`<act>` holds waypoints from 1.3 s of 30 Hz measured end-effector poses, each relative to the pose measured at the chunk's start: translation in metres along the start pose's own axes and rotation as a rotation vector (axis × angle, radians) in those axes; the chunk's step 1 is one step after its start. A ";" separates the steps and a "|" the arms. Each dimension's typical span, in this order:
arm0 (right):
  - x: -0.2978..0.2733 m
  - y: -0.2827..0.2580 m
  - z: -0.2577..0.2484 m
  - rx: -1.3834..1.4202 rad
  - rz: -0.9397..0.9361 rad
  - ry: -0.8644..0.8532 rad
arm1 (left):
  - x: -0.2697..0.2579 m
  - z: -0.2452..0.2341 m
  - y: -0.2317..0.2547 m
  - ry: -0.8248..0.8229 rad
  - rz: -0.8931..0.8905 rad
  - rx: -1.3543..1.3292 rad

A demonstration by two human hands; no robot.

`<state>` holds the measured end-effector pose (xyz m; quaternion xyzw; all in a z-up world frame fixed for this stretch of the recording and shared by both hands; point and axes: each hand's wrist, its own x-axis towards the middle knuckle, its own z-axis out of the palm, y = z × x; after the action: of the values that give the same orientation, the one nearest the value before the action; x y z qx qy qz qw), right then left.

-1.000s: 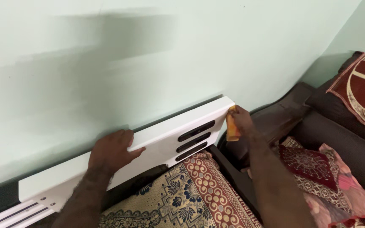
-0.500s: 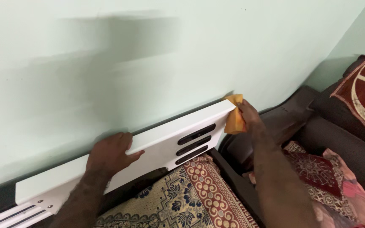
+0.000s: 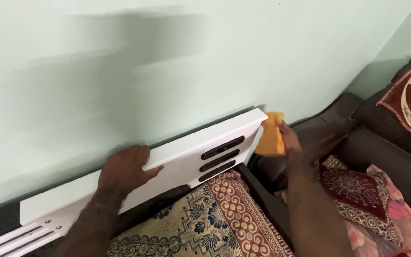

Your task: The person wipes the surface of a white and black headboard with a yellow cloth. They move along the length of the headboard, cleaning the top edge and the slatted sections.

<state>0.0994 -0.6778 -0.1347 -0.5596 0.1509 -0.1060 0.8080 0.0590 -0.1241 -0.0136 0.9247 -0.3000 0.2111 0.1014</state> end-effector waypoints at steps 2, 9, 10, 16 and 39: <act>-0.008 0.015 -0.017 0.055 -0.004 -0.031 | -0.001 0.003 -0.002 0.029 0.029 0.015; -0.002 0.022 -0.032 -0.103 -0.106 0.109 | -0.002 0.003 -0.002 0.048 0.043 0.006; 0.001 0.018 -0.026 -0.150 -0.128 0.149 | -0.002 0.002 -0.002 0.043 0.037 -0.001; 0.013 0.068 0.065 -0.294 -0.436 0.472 | 0.000 0.000 -0.002 -0.040 -0.037 -0.033; -0.038 0.071 0.054 0.006 -0.251 0.501 | -0.002 0.000 0.000 0.067 0.018 -0.002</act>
<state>0.0834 -0.5928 -0.1782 -0.5277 0.2751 -0.3406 0.7279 0.0574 -0.1225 -0.0144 0.9144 -0.3048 0.2426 0.1105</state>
